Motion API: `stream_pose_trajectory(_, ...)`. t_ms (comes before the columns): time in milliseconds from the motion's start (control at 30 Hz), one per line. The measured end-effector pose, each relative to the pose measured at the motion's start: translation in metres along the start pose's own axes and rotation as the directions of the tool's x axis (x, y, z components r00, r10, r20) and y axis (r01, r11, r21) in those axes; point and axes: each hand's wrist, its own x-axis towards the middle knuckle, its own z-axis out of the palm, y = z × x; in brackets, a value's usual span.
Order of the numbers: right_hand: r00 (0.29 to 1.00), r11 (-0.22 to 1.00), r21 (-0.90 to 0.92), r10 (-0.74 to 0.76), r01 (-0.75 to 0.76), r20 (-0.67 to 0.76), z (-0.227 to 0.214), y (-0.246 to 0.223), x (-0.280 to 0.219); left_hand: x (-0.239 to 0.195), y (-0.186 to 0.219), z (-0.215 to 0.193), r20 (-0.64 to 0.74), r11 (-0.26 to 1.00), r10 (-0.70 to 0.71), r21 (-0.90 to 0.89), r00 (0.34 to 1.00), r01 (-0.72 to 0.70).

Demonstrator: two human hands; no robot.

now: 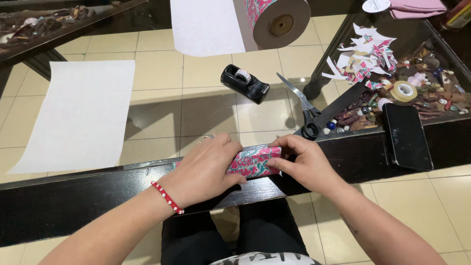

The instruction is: The person wraps a small rectangular item with patterned paper, securing the folds with tape. They then use scissors to trim the excess paper from the edges and corners, creating a neat finish.

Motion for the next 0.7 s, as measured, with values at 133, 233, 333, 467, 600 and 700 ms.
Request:
stream_pose_trajectory(133,0.998,0.999,0.026,-0.043,0.044,-0.039,0.004,0.003,-0.004,0.008,0.007,0.007,-0.016,0.999,0.015,-0.028,1.000,-0.016)
stream_pose_trajectory(233,0.996,0.997,0.019,-0.076,0.078,-0.055,0.003,0.000,-0.008,0.012,0.010,0.013,-0.043,0.999,0.007,-0.038,0.999,-0.008)
stream_pose_trajectory(333,0.990,0.993,-0.030,-0.112,0.110,-0.086,-0.001,-0.005,-0.011,0.015,0.009,0.014,-0.046,0.999,0.003,-0.046,0.999,-0.005)
stream_pose_trajectory(467,0.978,0.981,-0.053,-0.189,0.185,-0.083,-0.003,-0.014,-0.011,0.016,0.010,0.013,-0.056,0.998,-0.013,-0.068,0.998,0.009)
stream_pose_trajectory(600,0.974,0.977,-0.044,-0.212,0.209,-0.075,-0.004,-0.019,-0.009,0.017,0.011,0.014,-0.067,0.998,-0.022,-0.057,0.997,0.018)
stream_pose_trajectory(700,0.970,0.974,-0.045,-0.226,0.223,-0.087,-0.001,-0.021,-0.009,0.016,0.010,0.016,-0.089,0.999,-0.016,-0.033,0.996,0.013)
